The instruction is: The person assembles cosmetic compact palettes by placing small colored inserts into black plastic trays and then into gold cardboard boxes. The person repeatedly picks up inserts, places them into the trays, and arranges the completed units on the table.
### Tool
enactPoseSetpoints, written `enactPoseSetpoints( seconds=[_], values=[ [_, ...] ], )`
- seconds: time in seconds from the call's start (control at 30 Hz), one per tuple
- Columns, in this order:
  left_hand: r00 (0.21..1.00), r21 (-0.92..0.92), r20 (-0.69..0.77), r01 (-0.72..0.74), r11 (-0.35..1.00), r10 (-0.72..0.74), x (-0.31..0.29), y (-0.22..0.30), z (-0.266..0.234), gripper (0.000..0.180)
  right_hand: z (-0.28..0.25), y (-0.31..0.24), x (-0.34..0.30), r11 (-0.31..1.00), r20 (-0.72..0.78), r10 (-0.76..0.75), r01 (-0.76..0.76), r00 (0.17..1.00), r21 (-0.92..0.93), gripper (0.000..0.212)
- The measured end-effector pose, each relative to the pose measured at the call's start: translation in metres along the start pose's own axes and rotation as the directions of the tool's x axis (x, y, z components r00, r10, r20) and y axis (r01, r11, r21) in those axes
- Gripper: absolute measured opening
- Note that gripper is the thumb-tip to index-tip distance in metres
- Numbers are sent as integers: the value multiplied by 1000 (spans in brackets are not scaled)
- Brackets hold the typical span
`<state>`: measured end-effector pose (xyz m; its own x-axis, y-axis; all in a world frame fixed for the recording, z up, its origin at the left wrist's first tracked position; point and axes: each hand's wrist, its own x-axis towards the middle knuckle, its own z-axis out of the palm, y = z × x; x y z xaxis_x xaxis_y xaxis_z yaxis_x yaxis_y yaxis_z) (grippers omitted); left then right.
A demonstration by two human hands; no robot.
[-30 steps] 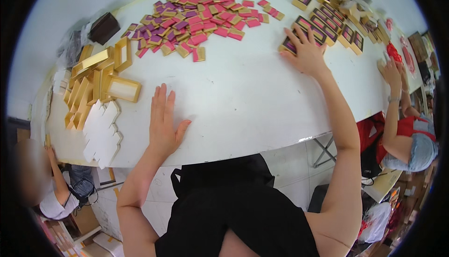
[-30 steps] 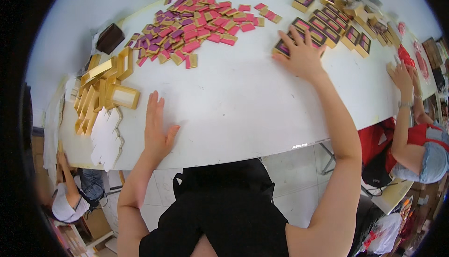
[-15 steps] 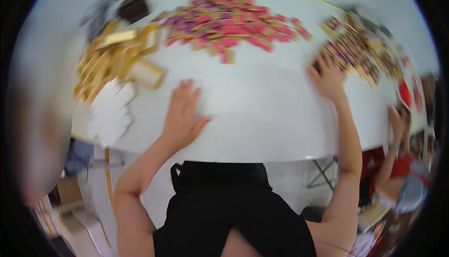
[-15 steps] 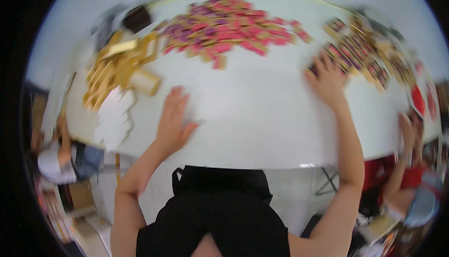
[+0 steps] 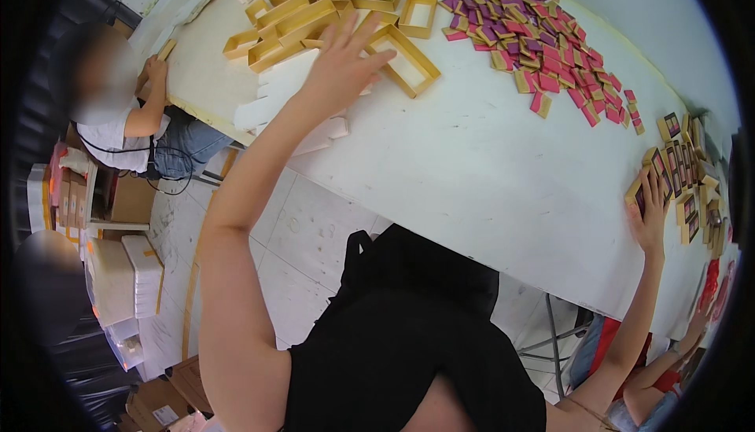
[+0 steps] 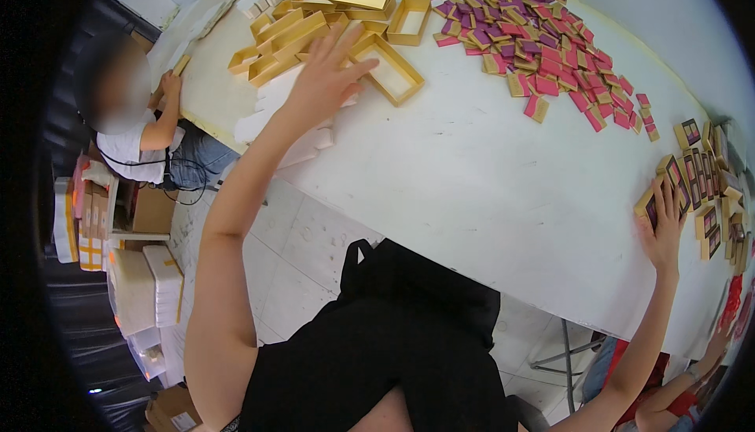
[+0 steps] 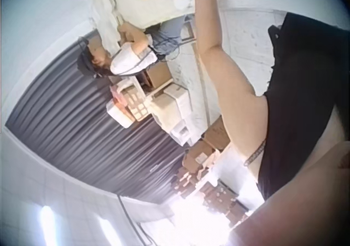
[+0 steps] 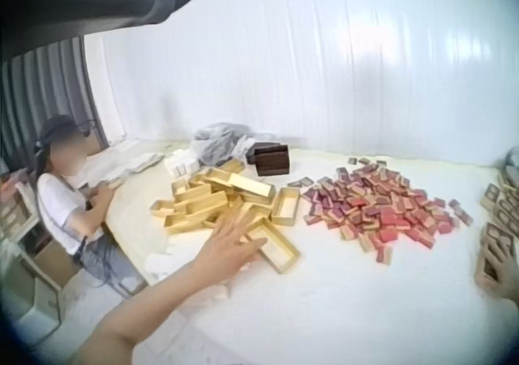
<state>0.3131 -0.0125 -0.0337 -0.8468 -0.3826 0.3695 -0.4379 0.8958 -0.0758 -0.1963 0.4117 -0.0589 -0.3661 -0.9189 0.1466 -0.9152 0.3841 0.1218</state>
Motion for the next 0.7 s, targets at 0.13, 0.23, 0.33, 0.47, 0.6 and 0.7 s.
enactPoseSetpoints(
  seconds=[0.13,0.23,0.33,0.47,0.6,0.7],
  values=[
    [971,-446,208,-13,895,118,44,25,14,19,-7,-21,-29,991,-121,58,-72,991,-117,77],
    [917,-542,83,-287,789,391,54,49,33,27,-19,-79,-22,997,-268,-52,65,962,39,74],
    [903,-301,-42,-420,856,428,61,62,21,38,-51,-175,-5,922,-242,-288,337,926,191,75],
    [932,-194,298,272,943,-208,60,45,-16,55,-58,-266,24,794,-201,-518,555,831,248,70],
    [828,117,456,308,944,-327,51,16,-27,67,-50,-307,55,713,-263,-552,611,792,343,67],
    [933,100,218,269,958,-285,50,-9,8,71,-42,-324,66,694,-368,-541,648,756,313,60]
  ],
)
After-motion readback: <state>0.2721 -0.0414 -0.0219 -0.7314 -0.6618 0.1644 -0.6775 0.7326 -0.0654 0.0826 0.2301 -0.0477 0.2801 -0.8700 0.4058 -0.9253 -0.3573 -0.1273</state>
